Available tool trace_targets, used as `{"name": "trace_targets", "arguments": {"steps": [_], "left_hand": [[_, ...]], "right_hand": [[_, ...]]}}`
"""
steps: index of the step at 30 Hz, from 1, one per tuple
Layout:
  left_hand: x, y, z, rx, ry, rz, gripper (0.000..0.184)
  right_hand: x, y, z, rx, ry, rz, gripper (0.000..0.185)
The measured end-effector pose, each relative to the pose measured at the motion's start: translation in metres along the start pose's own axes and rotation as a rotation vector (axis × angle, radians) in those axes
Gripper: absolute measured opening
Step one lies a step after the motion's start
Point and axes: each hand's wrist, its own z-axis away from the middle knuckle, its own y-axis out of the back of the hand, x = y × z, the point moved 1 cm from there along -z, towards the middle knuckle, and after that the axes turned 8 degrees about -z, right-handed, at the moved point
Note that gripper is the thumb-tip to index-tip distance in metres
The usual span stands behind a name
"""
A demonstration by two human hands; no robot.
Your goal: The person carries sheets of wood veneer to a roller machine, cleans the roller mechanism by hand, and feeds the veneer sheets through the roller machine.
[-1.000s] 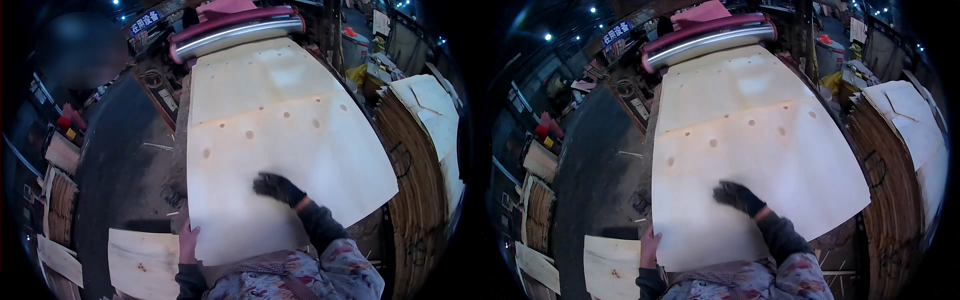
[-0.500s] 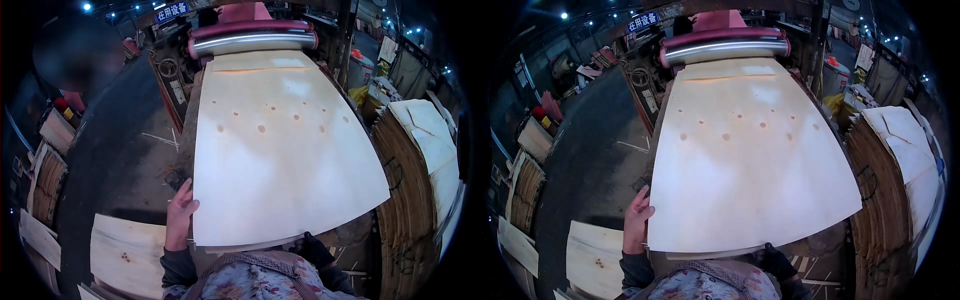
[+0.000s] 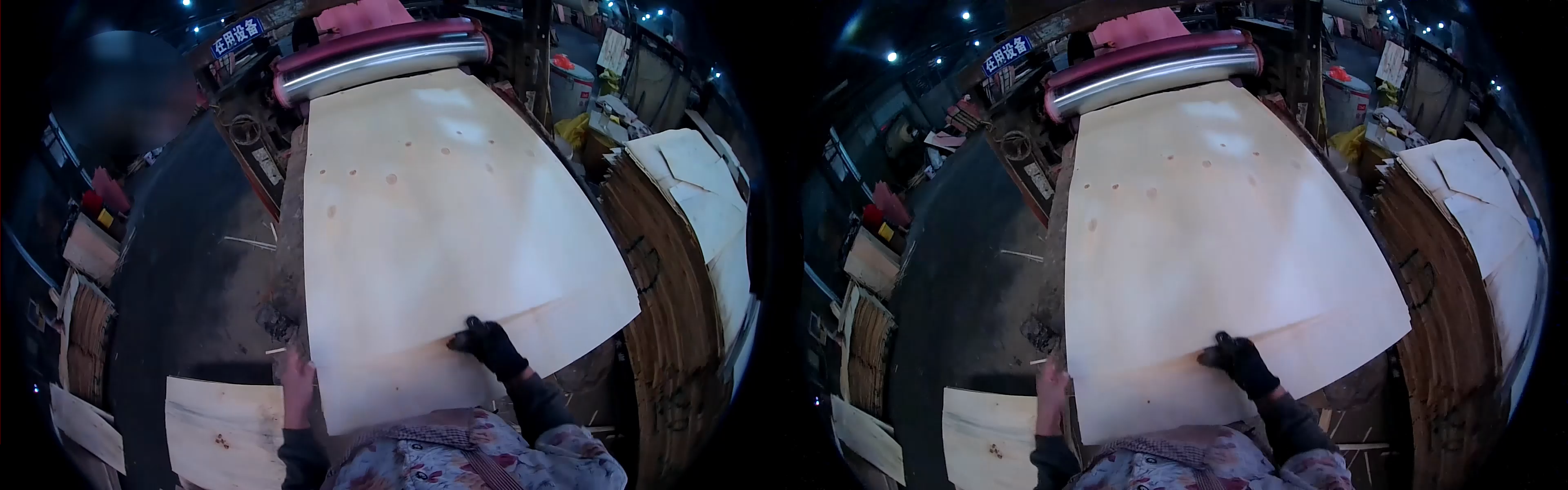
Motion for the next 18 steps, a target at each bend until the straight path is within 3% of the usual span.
{"name": "trace_targets", "arguments": {"steps": [1, 2, 4, 6, 7, 9, 13, 15, 18], "left_hand": [[-0.002, -0.009, 0.003, 0.0, 0.002, -0.007, 0.064], [0.014, -0.018, 0.014, -0.095, 0.037, -0.055, 0.064], [0.033, -0.038, 0.029, -0.19, 0.084, -0.11, 0.065], [0.04, -0.051, 0.037, 0.039, 0.119, -0.476, 0.067], [0.035, -0.052, 0.035, 0.035, 0.124, -0.483, 0.067], [0.012, -0.049, 0.028, -0.031, 0.134, -0.235, 0.065], [-0.018, -0.039, 0.022, -0.032, 0.094, 0.04, 0.058], [-0.008, -0.032, 0.019, -0.133, 0.102, 0.397, 0.055], [0.036, -0.014, 0.029, -0.225, 0.11, 0.625, 0.056]], "right_hand": [[0.019, 0.007, -0.016, 0.13, -0.231, -0.822, 0.023], [0.021, 0.014, -0.034, 0.116, -0.192, -0.904, 0.022], [0.037, 0.03, -0.078, 0.188, -0.271, -0.877, 0.019], [0.034, 0.037, -0.124, 0.158, -0.27, -0.939, 0.017], [0.031, 0.038, -0.145, 0.121, -0.258, -1.001, 0.016], [0.023, 0.034, -0.181, 0.029, -0.186, -1.163, 0.02], [0.02, 0.016, -0.203, 0.034, -0.082, -1.086, 0.025], [0.022, 0.001, -0.18, -0.153, -0.211, -1.117, 0.033], [0.034, -0.019, -0.102, -0.256, -0.371, -1.086, 0.045]]}}
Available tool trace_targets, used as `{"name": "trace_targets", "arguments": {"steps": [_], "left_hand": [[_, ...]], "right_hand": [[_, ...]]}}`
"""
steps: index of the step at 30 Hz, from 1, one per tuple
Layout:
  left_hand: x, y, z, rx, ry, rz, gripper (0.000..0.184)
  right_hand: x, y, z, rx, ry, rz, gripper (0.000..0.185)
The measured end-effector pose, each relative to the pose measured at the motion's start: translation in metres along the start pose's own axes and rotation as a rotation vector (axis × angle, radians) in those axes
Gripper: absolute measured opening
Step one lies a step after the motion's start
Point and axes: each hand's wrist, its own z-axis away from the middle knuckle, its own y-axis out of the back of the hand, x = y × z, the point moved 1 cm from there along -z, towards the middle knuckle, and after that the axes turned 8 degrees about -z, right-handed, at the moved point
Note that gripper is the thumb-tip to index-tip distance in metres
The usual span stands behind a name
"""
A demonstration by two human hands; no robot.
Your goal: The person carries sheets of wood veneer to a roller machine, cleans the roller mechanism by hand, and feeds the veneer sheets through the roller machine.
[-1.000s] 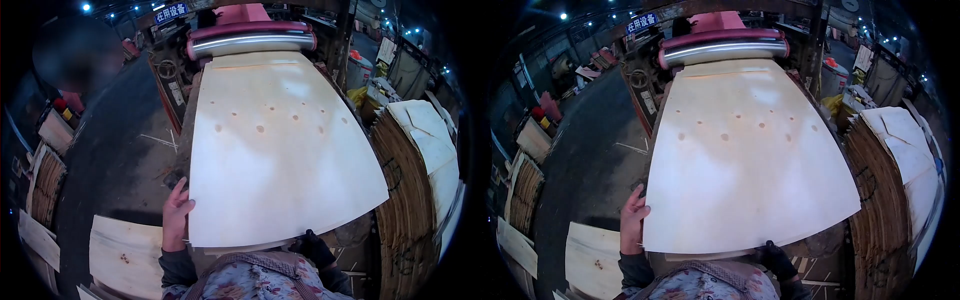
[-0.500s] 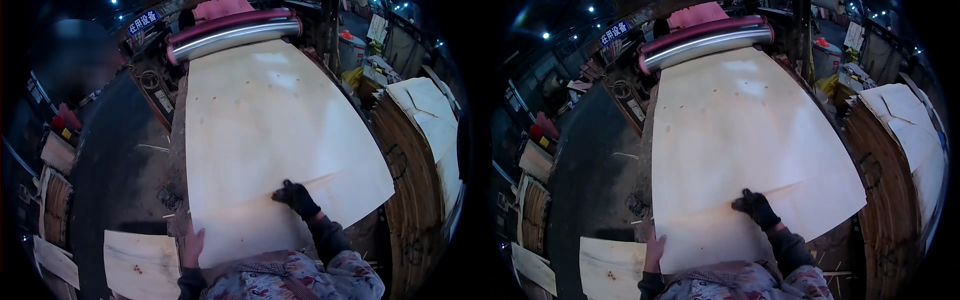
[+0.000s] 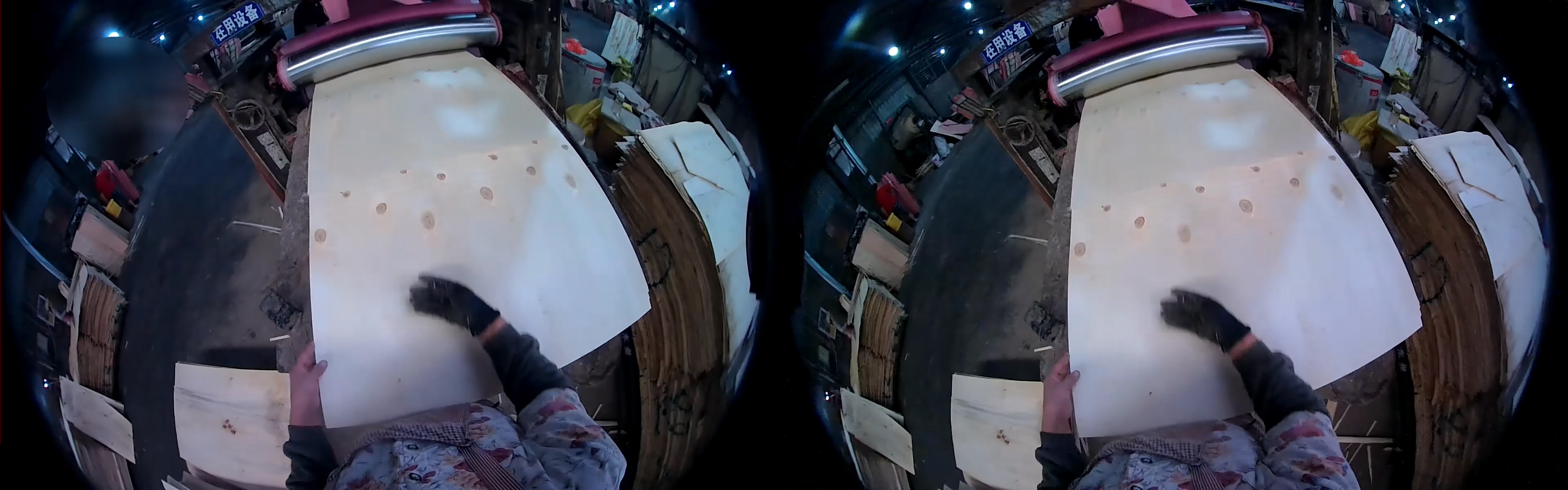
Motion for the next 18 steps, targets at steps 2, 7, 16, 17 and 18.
{"name": "trace_targets", "arguments": {"steps": [2, 7, 16, 17, 18], "left_hand": [[0.01, -0.001, 0.005, -0.014, -0.039, 0.015, 0.057], [0.057, -0.021, 0.024, -0.078, -0.211, -0.02, 0.06], [0.137, -0.034, 0.042, -0.015, -0.257, 0.127, 0.071], [0.138, -0.033, 0.04, -0.021, -0.258, 0.126, 0.071], [0.139, -0.032, 0.038, -0.034, -0.276, 0.139, 0.072]], "right_hand": [[0.034, -0.021, 0.046, 0.153, -0.037, 0.163, 0.048], [0.084, -0.056, 0.146, 0.222, -0.113, -0.062, 0.049], [0.095, -0.017, 0.255, 0.603, -0.069, 0.072, 0.045], [0.089, -0.024, 0.257, 0.578, -0.113, 0.158, 0.045], [0.082, -0.046, 0.252, 0.595, -0.113, 0.127, 0.042]]}}
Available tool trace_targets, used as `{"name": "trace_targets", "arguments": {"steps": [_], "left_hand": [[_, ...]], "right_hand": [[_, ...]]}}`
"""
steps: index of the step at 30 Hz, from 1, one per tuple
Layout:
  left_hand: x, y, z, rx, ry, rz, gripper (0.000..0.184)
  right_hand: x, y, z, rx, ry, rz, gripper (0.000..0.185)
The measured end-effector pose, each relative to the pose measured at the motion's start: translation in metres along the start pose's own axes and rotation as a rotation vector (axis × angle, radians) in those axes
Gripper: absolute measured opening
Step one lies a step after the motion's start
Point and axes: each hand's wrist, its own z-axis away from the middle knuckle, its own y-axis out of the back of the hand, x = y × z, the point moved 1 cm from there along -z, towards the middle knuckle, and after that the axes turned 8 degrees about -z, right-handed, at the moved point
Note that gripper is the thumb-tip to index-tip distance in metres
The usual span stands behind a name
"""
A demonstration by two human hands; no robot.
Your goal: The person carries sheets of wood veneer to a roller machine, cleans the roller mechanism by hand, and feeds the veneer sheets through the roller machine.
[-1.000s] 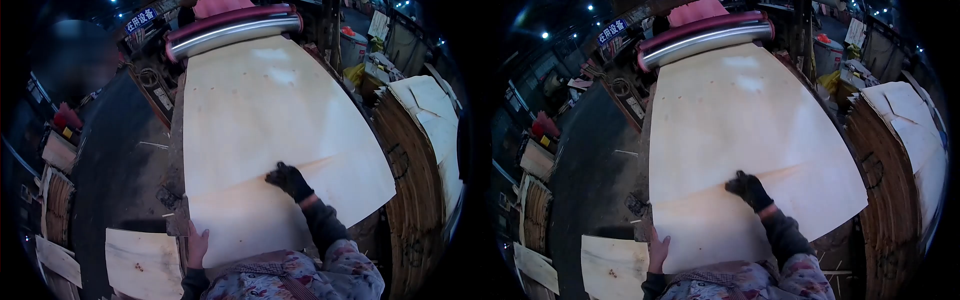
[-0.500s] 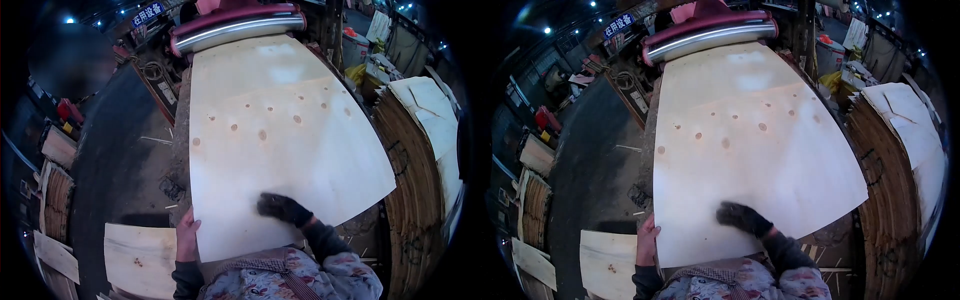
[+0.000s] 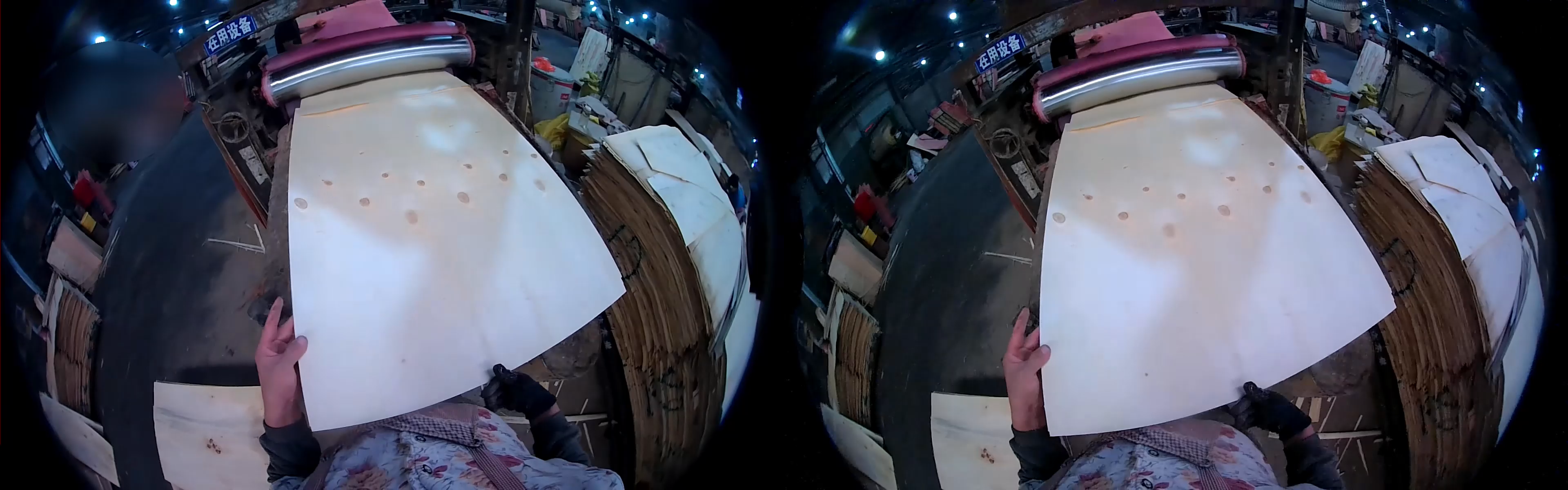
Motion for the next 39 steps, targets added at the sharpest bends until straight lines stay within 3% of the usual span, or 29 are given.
{"name": "trace_targets", "arguments": {"steps": [4, 6, 7, 9, 11, 13, 15, 17, 19, 24, 26, 29, 37, 39], "left_hand": [[-0.008, 0.007, -0.02, 0.041, 0.023, 0.009, 0.07], [-0.031, 0.028, -0.039, 0.051, 0.036, 0.001, 0.066], [-0.048, 0.04, -0.047, 0.052, 0.039, -0.007, 0.066], [-0.086, 0.062, -0.058, 0.064, 0.113, -0.046, 0.063], [-0.129, 0.08, -0.059, 0.156, 0.15, -0.445, 0.061], [-0.157, 0.084, -0.051, 0.027, 0.127, -0.851, 0.067], [-0.173, 0.063, -0.033, 0.014, 0.153, -0.961, 0.07], [-0.187, 0.043, -0.02, -0.003, 0.185, -1.067, 0.073], [-0.198, 0.036, -0.013, 0.156, 0.103, -1.339, 0.072], [-0.19, 0.055, -0.02, 0.084, 0.198, -0.994, 0.067], [-0.187, 0.059, -0.017, 0.066, 0.255, -0.474, 0.064], [-0.159, 0.048, -0.015, 0.025, 0.248, -0.204, 0.061], [-0.074, 0.004, -0.012, -0.039, 0.156, -0.071, 0.057], [-0.057, 0.002, -0.013, -0.044, 0.103, -0.066, 0.058]], "right_hand": [[0.013, 0.032, -0.046, 0.205, 0.218, 0.338, 0.04], [0.01, 0.054, -0.081, -0.035, 0.518, 0.941, 0.04], [-0.033, -0.037, -0.049, 0.063, 0.402, 0.786, 0.041], [-0.061, -0.073, -0.07, -0.018, 0.312, 0.443, 0.045], [-0.084, -0.074, -0.115, -0.106, 0.41, 0.336, 0.047], [-0.108, -0.058, -0.168, -0.316, 0.575, 0.289, 0.045], [-0.138, -0.068, -0.206, -0.325, 0.527, 0.031, 0.041], [-0.175, -0.08, -0.248, -0.268, 0.472, 0.056, 0.042], [-0.203, -0.093, -0.279, -0.343, 0.459, 0.012, 0.051], [-0.196, -0.112, -0.272, -0.484, 0.257, 0.126, 0.06], [-0.162, -0.096, -0.259, -0.606, 0.106, 0.178, 0.06], [-0.1, -0.076, -0.203, -0.661, 0.055, 0.154, 0.057], [-0.01, -0.055, -0.06, -0.296, -0.029, -0.045, 0.046], [0.011, -0.013, -0.056, -0.21, -0.028, -0.113, 0.041]]}}
